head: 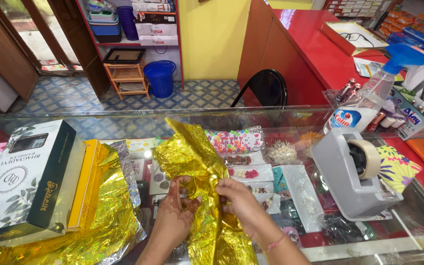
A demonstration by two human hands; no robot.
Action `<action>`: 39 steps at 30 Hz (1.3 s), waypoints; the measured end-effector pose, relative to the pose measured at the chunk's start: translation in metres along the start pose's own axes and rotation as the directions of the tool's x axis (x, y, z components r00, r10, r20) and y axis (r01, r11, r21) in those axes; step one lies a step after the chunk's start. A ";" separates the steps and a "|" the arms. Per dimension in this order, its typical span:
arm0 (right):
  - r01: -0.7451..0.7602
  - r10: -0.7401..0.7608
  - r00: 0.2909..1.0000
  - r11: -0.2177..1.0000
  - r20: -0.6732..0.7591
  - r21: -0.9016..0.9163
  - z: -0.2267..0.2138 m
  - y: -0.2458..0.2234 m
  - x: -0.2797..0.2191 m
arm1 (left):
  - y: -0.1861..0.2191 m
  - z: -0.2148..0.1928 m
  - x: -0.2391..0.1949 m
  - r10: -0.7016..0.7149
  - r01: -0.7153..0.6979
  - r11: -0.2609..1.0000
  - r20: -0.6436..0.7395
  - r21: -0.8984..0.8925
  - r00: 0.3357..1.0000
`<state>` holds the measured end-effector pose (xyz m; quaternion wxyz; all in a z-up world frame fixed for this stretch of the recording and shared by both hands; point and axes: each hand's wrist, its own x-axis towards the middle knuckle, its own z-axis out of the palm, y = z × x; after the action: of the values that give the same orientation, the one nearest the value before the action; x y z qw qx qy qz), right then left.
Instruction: The person wraps rectangular boxes with shiny gold and silver foil paper on a glass counter. They smooth the foil, fold edges, and secure the wrapping with tape from a dispenser. The wrapped items are placed on the counter as the task progresses.
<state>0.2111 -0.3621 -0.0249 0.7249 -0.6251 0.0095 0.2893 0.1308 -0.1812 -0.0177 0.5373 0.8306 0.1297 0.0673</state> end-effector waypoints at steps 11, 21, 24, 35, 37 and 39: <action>0.325 -0.396 0.900 0.889 -0.184 -0.322 -0.052 -0.017 0.004 | -0.011 -0.022 0.023 0.078 -0.125 0.968 -0.212 -0.217 0.974; 0.177 -0.353 0.931 0.222 0.091 -0.959 -0.047 -0.070 -0.055 | 0.012 -0.011 0.022 -0.019 -0.027 0.896 -0.099 -0.443 0.995; 0.304 -0.538 0.823 0.151 0.180 -0.941 -0.024 -0.075 -0.069 | 0.029 0.005 0.018 0.007 -0.047 0.902 -0.094 -0.429 0.996; 0.368 -0.407 0.914 0.826 0.001 -0.427 -0.012 -0.056 -0.055 | 0.057 0.024 0.001 0.240 -0.178 0.883 0.092 -0.434 0.966; 0.405 -0.436 0.900 0.844 -0.009 -0.350 -0.022 -0.048 -0.043 | 0.050 0.029 -0.006 0.348 -0.305 0.826 0.005 -0.474 0.937; 0.499 -0.528 0.849 0.804 -0.002 -0.325 -0.031 -0.042 -0.034 | 0.043 0.036 -0.011 0.401 -0.403 0.808 -0.101 -0.430 0.911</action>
<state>0.2117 -0.4063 0.0189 0.6667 -0.7234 -0.1724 0.0511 0.1356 -0.2326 0.0066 0.6844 0.6954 -0.0660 0.2090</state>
